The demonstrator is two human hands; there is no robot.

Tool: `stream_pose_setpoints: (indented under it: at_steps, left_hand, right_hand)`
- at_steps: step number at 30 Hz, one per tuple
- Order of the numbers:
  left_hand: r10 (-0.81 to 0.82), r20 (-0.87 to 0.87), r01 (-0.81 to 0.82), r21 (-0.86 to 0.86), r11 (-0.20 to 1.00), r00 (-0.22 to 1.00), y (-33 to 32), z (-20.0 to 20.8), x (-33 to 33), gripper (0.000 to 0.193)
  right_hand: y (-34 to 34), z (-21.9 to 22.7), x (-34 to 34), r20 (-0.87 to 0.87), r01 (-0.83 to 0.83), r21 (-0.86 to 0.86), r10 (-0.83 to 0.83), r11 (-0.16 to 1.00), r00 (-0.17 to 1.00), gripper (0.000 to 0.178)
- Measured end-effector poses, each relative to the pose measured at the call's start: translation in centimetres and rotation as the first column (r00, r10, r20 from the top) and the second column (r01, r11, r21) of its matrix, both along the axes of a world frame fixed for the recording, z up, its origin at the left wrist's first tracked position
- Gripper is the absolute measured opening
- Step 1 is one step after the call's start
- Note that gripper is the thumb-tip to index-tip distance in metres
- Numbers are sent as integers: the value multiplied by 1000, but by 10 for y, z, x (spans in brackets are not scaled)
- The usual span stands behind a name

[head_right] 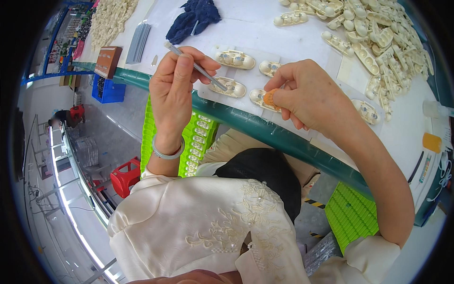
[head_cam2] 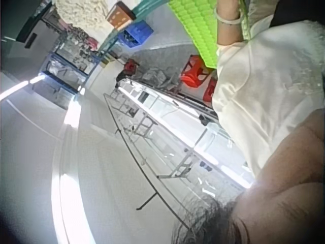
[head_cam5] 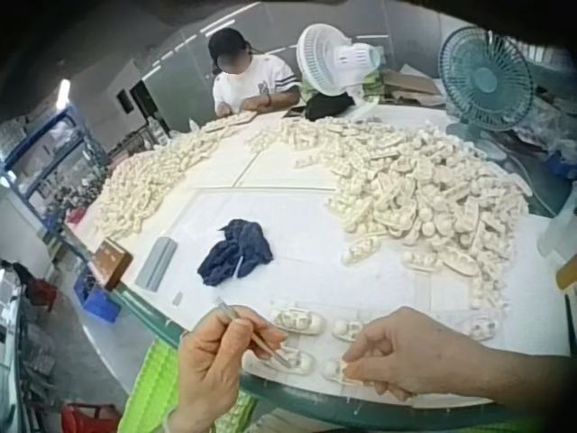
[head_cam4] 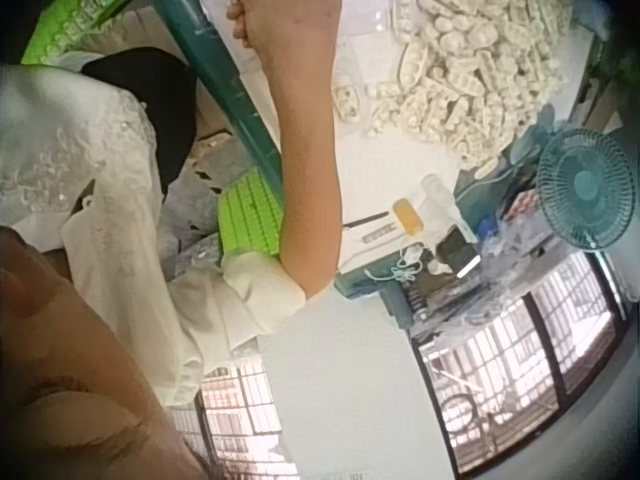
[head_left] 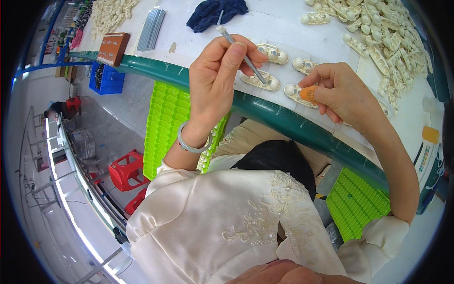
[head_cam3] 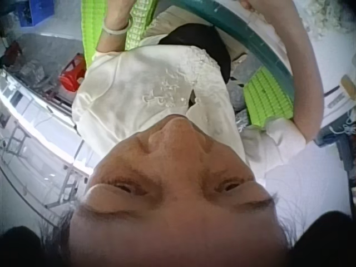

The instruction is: The recorder is applying a liquid and using a metal scraper tool to assemble and clean small white plastic components at a workshop table.

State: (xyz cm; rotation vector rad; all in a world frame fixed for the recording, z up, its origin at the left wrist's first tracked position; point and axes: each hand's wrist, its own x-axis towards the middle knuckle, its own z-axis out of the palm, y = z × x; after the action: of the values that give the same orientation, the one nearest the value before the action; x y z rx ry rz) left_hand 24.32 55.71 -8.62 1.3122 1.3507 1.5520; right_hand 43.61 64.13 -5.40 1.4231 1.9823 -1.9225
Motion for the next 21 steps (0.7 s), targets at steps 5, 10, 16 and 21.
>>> stream_pose_setpoints:
  at_steps: [5,10,16,21]
  left_hand:
    - [35,-79,-32,45,999,996,-2,-6,0,18]
    - [-33,-67,37,64,997,997,-2,-7,3,17]
    - [-51,-143,55,23,998,988,-4,-4,0,16]
    - [-62,-75,62,1,998,995,-6,-11,3,16]
  right_hand:
    - [0,3,-1,23,-7,19,6,1000,1000,17]
    - [1,0,1,-1,-8,5,8,1000,1000,17]
    - [0,1,2,2,-2,20,2,1000,1000,17]
    - [0,2,1,9,-11,24,11,1000,1000,18]
